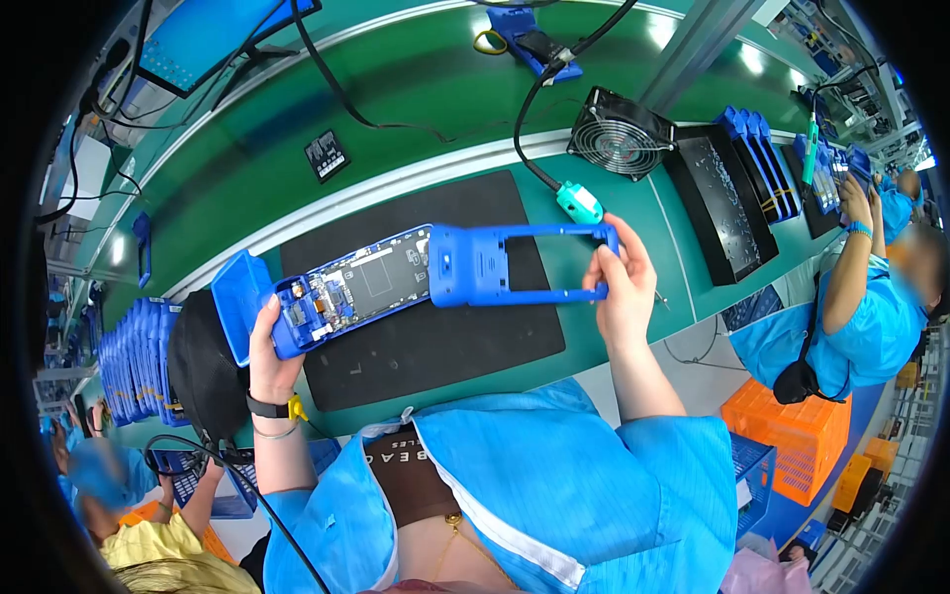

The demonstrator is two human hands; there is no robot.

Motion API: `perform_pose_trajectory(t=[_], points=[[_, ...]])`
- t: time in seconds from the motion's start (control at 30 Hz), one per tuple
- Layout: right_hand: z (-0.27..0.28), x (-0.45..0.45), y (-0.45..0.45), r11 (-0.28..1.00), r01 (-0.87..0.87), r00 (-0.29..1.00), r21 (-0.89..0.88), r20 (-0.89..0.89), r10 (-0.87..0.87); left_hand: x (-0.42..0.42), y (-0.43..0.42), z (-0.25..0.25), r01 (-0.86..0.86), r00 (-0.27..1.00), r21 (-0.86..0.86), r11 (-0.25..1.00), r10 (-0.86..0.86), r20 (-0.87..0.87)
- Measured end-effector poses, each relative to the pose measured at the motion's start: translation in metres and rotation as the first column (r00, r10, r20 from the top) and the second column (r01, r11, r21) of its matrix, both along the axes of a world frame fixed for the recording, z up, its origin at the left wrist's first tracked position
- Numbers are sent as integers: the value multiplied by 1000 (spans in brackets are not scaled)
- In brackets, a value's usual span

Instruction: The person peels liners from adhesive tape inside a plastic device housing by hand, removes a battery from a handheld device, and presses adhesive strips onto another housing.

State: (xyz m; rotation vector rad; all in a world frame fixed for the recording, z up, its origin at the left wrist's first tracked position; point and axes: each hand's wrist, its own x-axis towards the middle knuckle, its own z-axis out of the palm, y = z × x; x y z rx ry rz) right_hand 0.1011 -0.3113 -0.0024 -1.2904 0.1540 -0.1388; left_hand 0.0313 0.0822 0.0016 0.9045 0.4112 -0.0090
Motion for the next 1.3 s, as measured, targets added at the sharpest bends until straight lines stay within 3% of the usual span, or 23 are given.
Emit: perform_pose_trajectory(t=[0.2,0.3,0.43,0.57,0.67,0.8,0.87,0.93,0.97,1.0,1.07,1.1,1.17,1.23,1.3], points=[[-5,-5,-2,996,75,995,-58,76,-70,8,26,44,16,999,328,944,-29,34],[-7,-8,-1,986,52,995,-159,88,-38,31,31,83,89,992,346,934,-112,49],[-8,-7,6,1000,13,999,-26,53,-12,103,35,109,237,964,401,885,-266,16],[-17,-11,9,999,-45,999,-29,26,45,207,39,105,426,892,494,758,-443,-89],[-20,-13,14,998,-70,998,3,4,70,275,36,88,539,828,453,710,-545,-131],[-26,-14,25,999,-43,999,-14,-32,42,345,32,65,566,814,490,663,-545,-202],[-28,-14,30,997,-47,998,58,-43,50,375,36,55,601,796,470,647,-542,-271],[-33,-13,33,994,-92,992,64,-84,97,398,34,45,570,811,597,564,-501,-302],[-34,-12,32,992,-114,990,55,-78,118,410,36,29,476,866,671,568,-437,-245],[-34,-11,31,990,-133,988,47,-77,137,443,66,-9,420,864,690,590,-492,-105],[-32,-11,33,990,-133,986,49,-95,137,445,56,-15,291,865,833,470,-501,-20],[-31,-10,33,988,-149,982,48,-107,154,482,72,-53,-59,791,989,136,-597,130],[-31,-10,33,987,-150,982,61,-110,156,486,69,-78,-112,839,992,63,-528,128],[-32,-11,32,982,-168,978,91,-106,178,464,46,-70,-109,856,994,22,-505,105],[-31,-11,32,982,-170,980,86,-87,177,404,-1,-12,-266,924,951,-159,-325,204]])
